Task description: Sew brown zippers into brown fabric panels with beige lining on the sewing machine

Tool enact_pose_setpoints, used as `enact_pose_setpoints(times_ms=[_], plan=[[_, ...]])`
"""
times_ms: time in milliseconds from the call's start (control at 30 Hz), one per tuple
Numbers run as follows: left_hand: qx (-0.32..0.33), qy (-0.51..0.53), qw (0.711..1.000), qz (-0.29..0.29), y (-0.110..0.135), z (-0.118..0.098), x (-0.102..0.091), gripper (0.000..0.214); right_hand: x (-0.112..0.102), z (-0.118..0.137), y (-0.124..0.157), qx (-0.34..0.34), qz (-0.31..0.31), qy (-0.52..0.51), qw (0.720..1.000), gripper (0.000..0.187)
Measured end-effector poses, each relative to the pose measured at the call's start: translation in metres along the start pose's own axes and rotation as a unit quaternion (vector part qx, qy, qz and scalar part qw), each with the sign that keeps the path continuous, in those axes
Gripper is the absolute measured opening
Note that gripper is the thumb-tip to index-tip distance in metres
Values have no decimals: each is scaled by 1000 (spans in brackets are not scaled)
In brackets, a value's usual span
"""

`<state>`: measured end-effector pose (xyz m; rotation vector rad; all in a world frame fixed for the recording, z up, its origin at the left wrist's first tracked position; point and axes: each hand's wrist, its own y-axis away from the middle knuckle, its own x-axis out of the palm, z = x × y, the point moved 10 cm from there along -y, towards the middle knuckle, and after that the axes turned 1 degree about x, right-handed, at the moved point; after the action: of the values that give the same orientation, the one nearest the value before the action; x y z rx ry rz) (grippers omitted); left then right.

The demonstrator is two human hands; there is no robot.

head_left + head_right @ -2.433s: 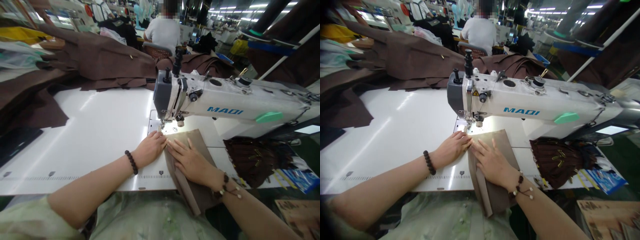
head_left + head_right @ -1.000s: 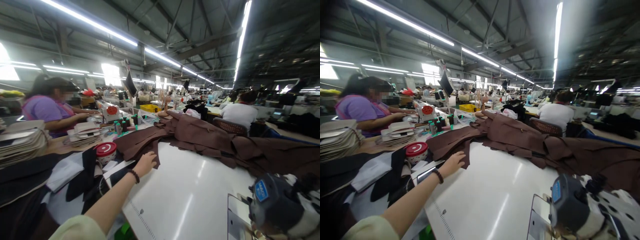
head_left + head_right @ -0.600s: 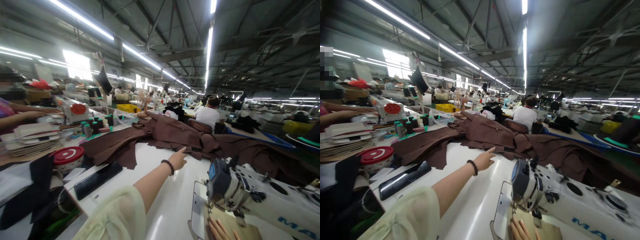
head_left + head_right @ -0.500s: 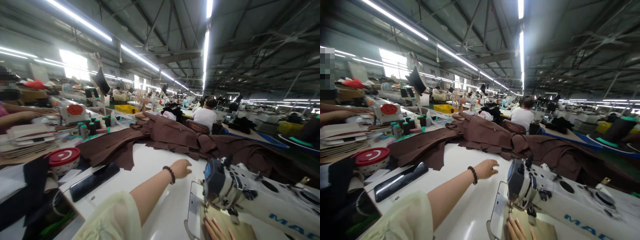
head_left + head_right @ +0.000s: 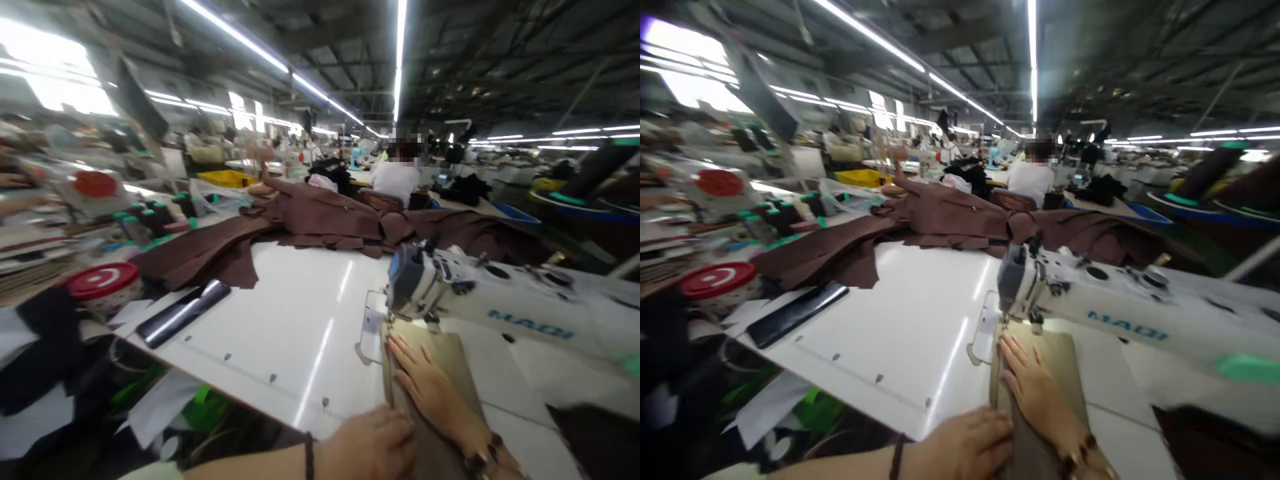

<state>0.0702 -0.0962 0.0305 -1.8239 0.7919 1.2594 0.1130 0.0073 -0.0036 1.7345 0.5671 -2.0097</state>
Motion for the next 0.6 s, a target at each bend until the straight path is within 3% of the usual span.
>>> enact_pose_setpoints(times_ms=[67, 200, 433, 600], plan=[[-21, 21, 999, -38, 9, -1, -3, 34, -8, 8, -1, 11, 27, -31, 999, 49], [17, 32, 997, -73, 25, -5, -11, 29, -15, 7, -3, 24, 29, -52, 998, 49], [16, -8, 999, -47, 30, -1, 4, 34, -9, 7, 0, 18, 21, -40, 999, 49], [46, -64, 996, 44, 30, 2, 18, 23, 8, -3, 1, -15, -41, 30, 999, 49]])
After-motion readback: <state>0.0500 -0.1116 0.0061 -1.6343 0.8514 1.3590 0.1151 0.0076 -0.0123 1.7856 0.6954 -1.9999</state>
